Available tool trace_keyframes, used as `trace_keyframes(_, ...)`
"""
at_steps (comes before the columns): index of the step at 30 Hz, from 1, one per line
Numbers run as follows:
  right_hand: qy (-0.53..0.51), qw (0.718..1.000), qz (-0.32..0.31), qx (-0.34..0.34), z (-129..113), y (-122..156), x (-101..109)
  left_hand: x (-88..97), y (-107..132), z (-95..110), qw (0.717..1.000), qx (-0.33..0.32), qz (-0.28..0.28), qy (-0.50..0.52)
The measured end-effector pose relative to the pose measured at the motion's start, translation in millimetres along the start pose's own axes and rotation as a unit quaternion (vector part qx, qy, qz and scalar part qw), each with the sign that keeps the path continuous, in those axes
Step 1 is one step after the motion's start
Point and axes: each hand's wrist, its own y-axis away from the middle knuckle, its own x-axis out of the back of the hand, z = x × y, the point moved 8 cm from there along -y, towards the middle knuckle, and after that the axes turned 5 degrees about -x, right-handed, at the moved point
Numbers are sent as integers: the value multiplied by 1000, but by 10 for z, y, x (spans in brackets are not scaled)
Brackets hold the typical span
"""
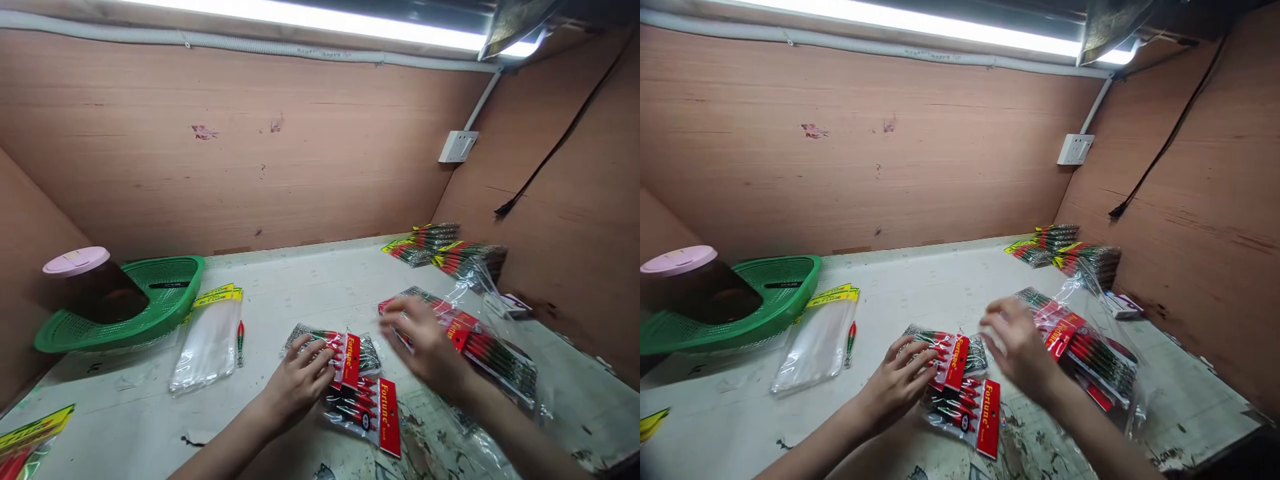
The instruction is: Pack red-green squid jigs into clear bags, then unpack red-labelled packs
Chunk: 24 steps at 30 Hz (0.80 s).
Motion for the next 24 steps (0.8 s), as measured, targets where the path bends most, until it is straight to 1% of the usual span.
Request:
trace_keyframes(1, -6, 997, -63, 38, -203, 114, -213, -5, -31, -61, 1000, 10, 3, 11)
trace_keyframes(2, -9, 992, -116, 56, -335, 219, -407, -8, -57, -160, 999, 36, 4, 32)
trace_keyframes(3, -8, 986, -155, 64, -408, 303, -573, -7, -73, -280, 996, 71, 2, 58)
trace_keyframes(4, -2, 981, -181, 64, -431, 359, -710, -3, -76, -408, 990, 110, -1, 83)
trace_keyframes(6, 9, 978, -201, 57, -375, 398, -903, 28, -49, -630, 978, 173, -10, 116)
trace_keyframes(7, 12, 978, -202, 58, -327, 395, -969, 57, -26, -707, 974, 191, -14, 123)
trace_keyframes(9, 15, 980, -188, 69, -239, 376, -1054, 107, 32, -781, 969, 201, -31, 141)
trace_keyframes(12, 17, 985, -132, 109, -196, 375, -1091, 71, 144, -731, 956, 186, -81, 211)
trace_keyframes(13, 16, 986, -114, 120, -198, 382, -1094, 47, 185, -713, 950, 188, -89, 232)
trace_keyframes(14, 15, 986, -103, 129, -204, 386, -1096, 24, 224, -708, 945, 197, -89, 246)
trace_keyframes(16, -13, 988, -84, 130, -220, 354, -1054, -1, 284, -744, 938, 227, -68, 252)
trace_keyframes(18, -56, 990, -59, 118, -237, 249, -938, 3, 310, -811, 934, 258, -37, 246)
trace_keyframes(19, -81, 991, -46, 99, -231, 169, -863, 19, 308, -847, 930, 273, -19, 244)
trace_keyframes(21, -120, 992, -21, 41, -190, -16, -708, 76, 279, -906, 921, 302, 16, 247)
trace_keyframes(24, -166, 984, 15, -60, -94, -240, -522, 189, 174, -910, 906, 326, 56, 264)
